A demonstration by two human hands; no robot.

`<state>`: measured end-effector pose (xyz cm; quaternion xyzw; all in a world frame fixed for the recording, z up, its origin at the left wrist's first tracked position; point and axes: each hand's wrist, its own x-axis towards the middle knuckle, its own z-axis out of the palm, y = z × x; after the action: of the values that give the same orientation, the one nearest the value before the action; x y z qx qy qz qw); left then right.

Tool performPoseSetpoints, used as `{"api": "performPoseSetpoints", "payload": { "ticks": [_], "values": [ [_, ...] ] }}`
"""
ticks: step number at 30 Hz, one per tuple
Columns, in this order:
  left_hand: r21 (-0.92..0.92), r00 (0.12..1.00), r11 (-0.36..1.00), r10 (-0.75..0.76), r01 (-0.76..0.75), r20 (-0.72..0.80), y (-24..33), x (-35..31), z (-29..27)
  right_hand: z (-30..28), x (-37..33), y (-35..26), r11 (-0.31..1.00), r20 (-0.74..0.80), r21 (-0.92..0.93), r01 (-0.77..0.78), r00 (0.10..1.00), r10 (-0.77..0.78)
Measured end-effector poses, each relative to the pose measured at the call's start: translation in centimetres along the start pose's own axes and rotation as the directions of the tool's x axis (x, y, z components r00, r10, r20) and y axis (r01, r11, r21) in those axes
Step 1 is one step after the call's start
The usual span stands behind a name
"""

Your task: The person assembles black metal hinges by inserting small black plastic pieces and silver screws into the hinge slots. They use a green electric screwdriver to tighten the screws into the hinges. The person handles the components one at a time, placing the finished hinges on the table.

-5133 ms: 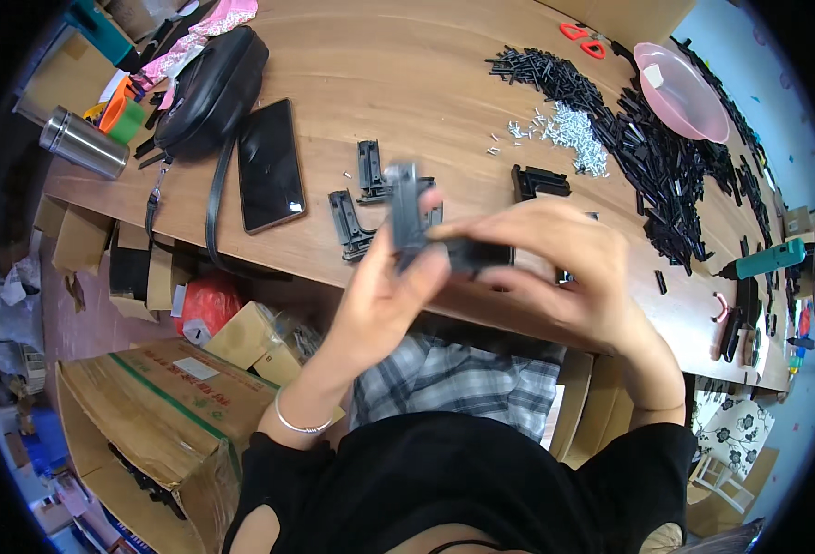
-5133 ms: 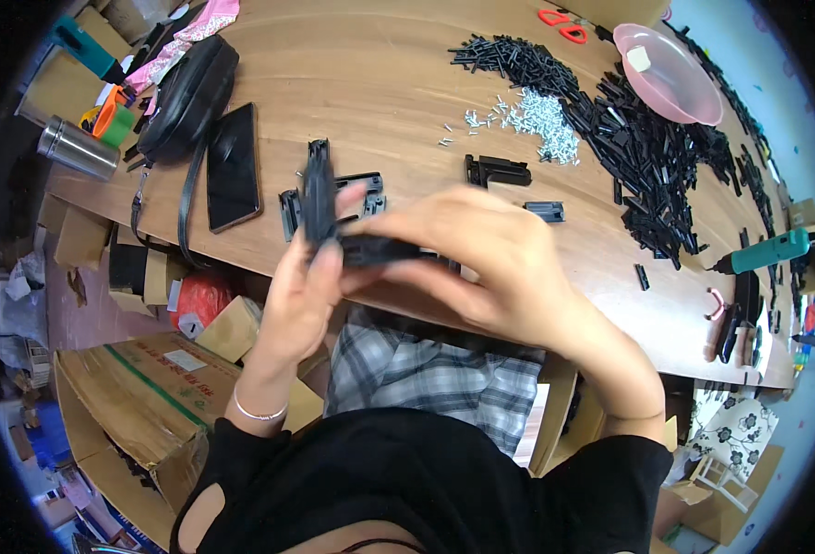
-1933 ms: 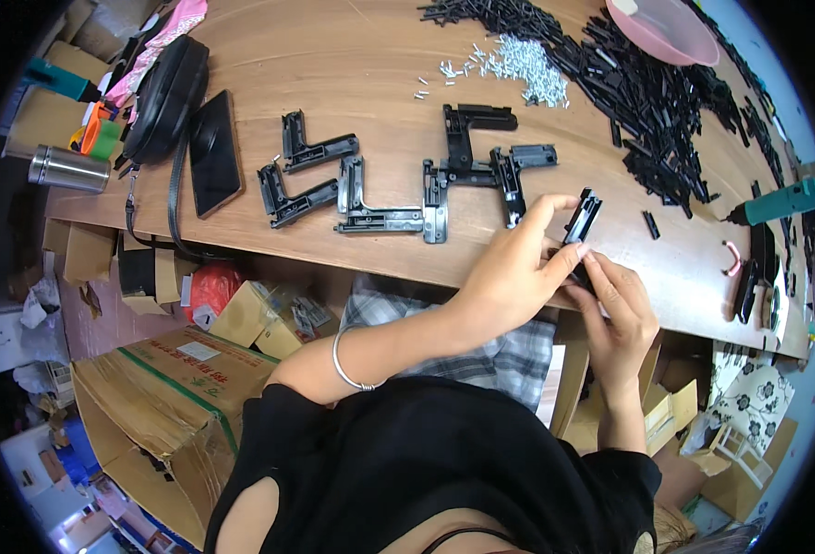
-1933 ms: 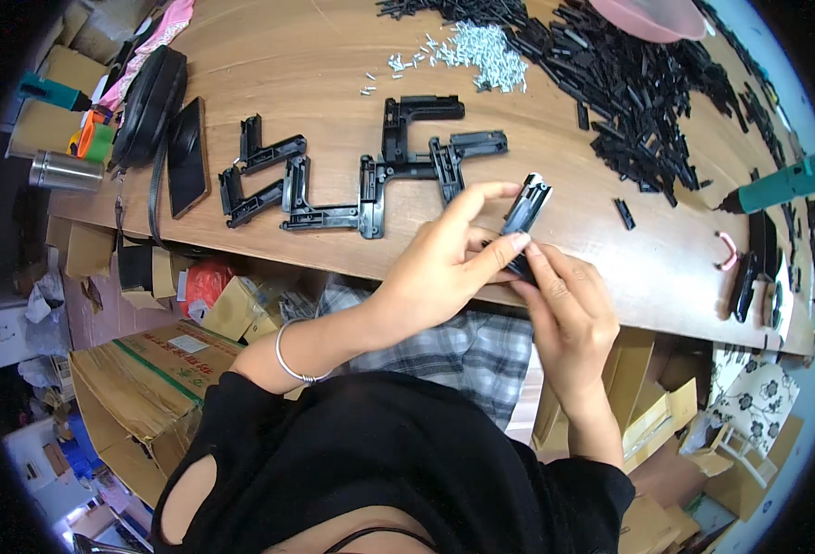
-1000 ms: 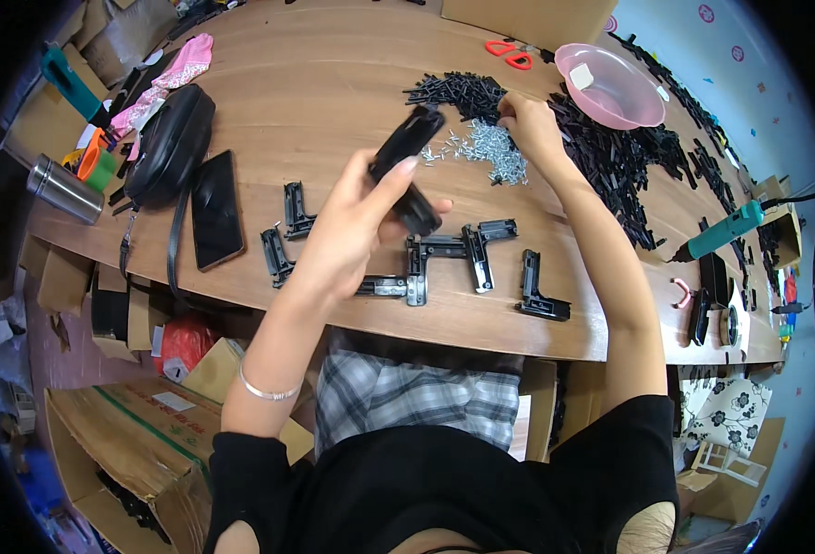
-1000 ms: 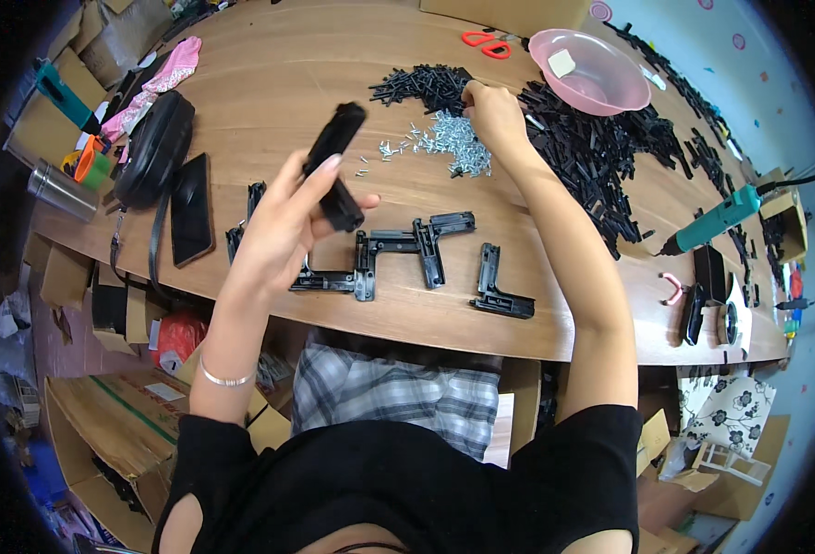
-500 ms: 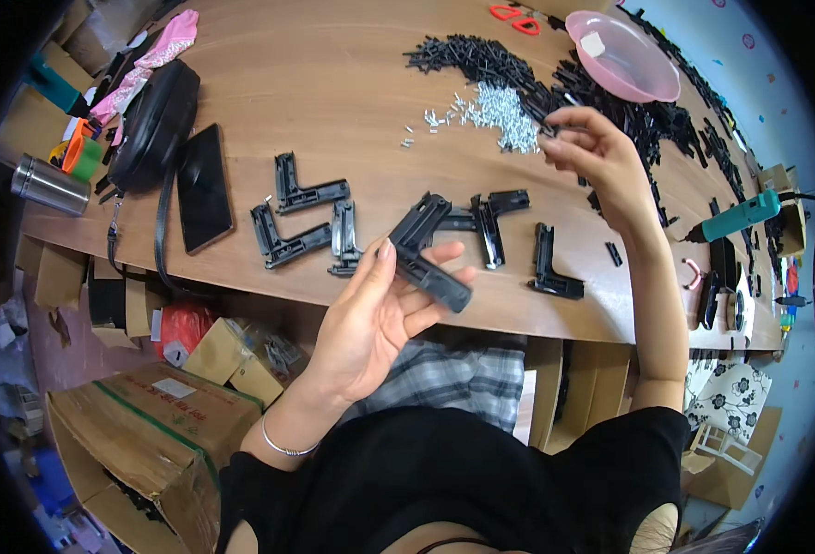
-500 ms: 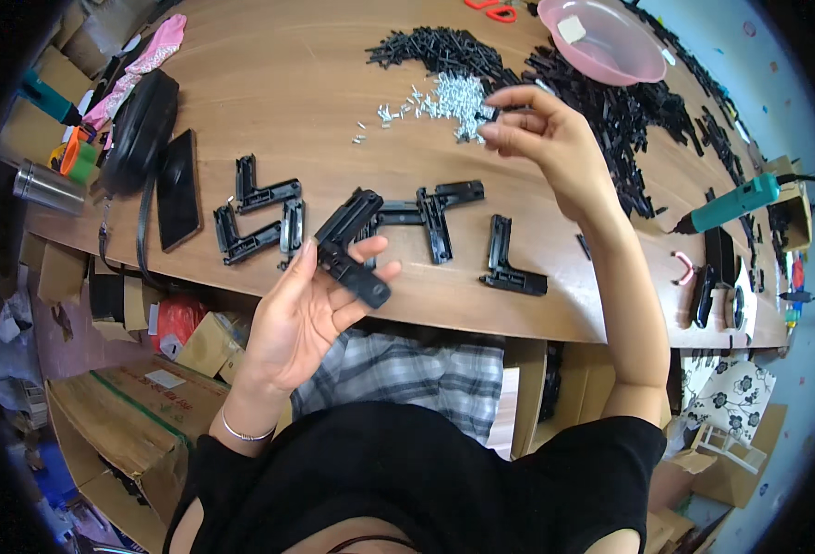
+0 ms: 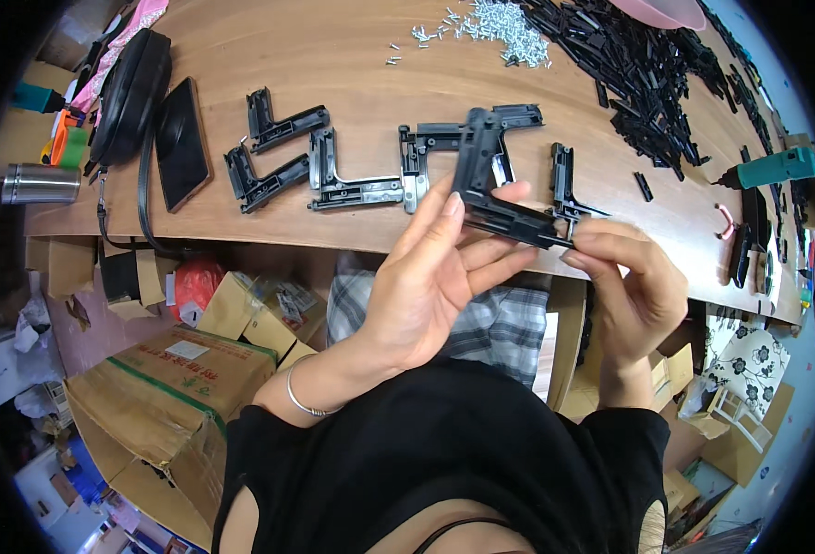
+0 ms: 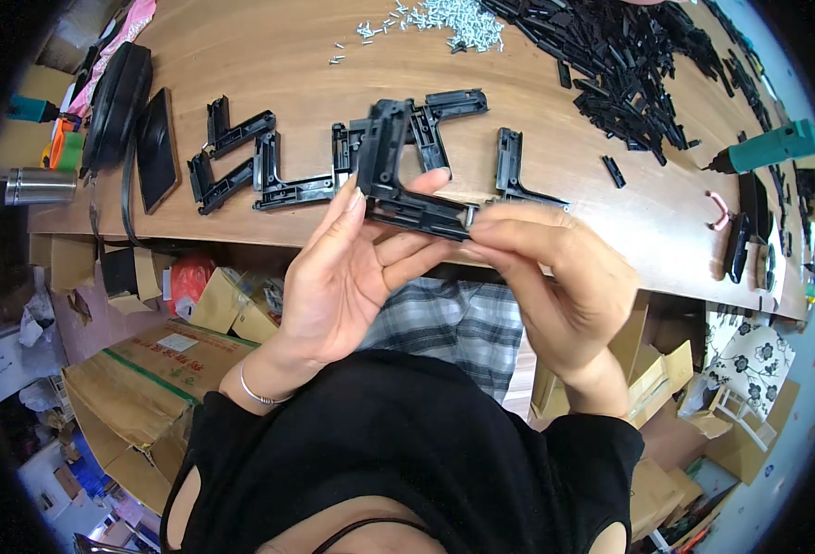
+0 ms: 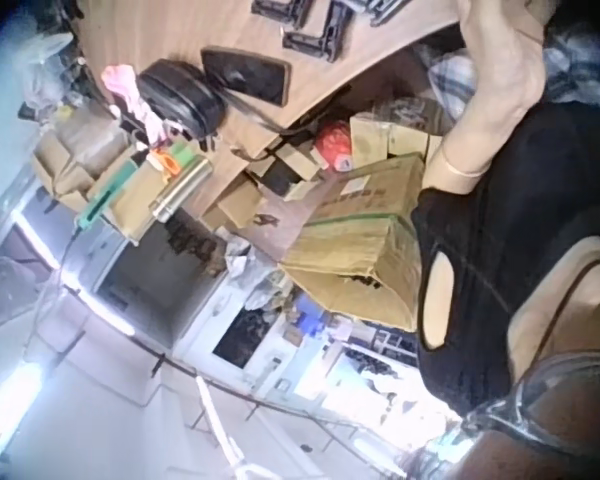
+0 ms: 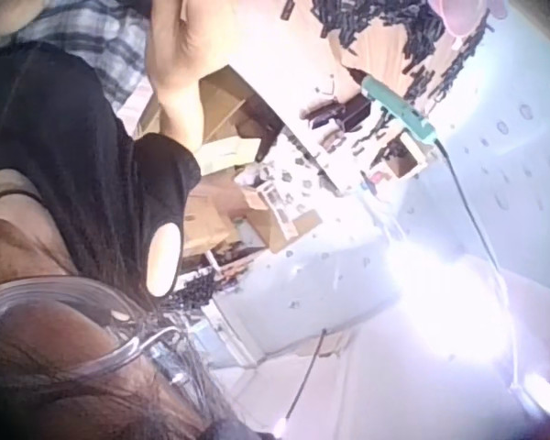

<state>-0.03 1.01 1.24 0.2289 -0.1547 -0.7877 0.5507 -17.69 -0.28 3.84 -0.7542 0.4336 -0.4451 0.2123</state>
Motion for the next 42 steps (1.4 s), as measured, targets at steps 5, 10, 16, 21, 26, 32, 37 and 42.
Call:
{"api": "performPoseSetpoints", "payload": {
  "ticks": [5,10,16,21,26,32,37,42],
  "values": [
    [0.035,0.998,0.999,0.001,-0.003,0.059,-1.3,-0.3,0.4,2.2,-0.4,0.1,0.996,-0.007,0.080,0.037,0.999,-0.036],
    [0.120,0.999,0.992,0.020,-0.026,0.049,-1.7,-0.6,0.8,3.4,-1.6,1.0,0.952,-0.033,0.293,-0.094,0.994,0.108],
    [0.305,0.979,0.941,0.094,-0.146,0.179,-2.1,-1.4,0.9,3.0,-1.9,1.5,0.922,-0.034,0.383,-0.050,0.997,0.068],
    [0.232,0.980,0.971,0.004,-0.052,0.199,-1.5,-1.5,0.2,2.6,-1.6,1.9,0.879,0.012,0.476,-0.030,1.000,0.027],
    [0.436,0.933,0.859,0.118,-0.268,0.340,-1.5,-1.1,0.4,3.1,-1.9,1.3,0.934,-0.033,0.355,-0.025,0.999,0.039],
    [0.637,0.950,0.706,0.194,-0.310,0.246,-1.9,-1.6,0.5,4.4,-2.7,0.7,0.709,-0.126,0.703,-0.054,0.972,0.200],
    [0.644,0.965,0.722,0.148,-0.254,0.215,-0.5,-2.0,0.4,2.5,-1.9,0.3,0.233,0.323,0.878,-0.419,0.876,0.358],
    [0.742,0.822,0.359,0.181,-0.566,0.539,1.5,-1.1,0.1,0.9,-1.9,1.1,-0.193,0.728,0.668,-0.719,0.578,0.368]
  ]
}}
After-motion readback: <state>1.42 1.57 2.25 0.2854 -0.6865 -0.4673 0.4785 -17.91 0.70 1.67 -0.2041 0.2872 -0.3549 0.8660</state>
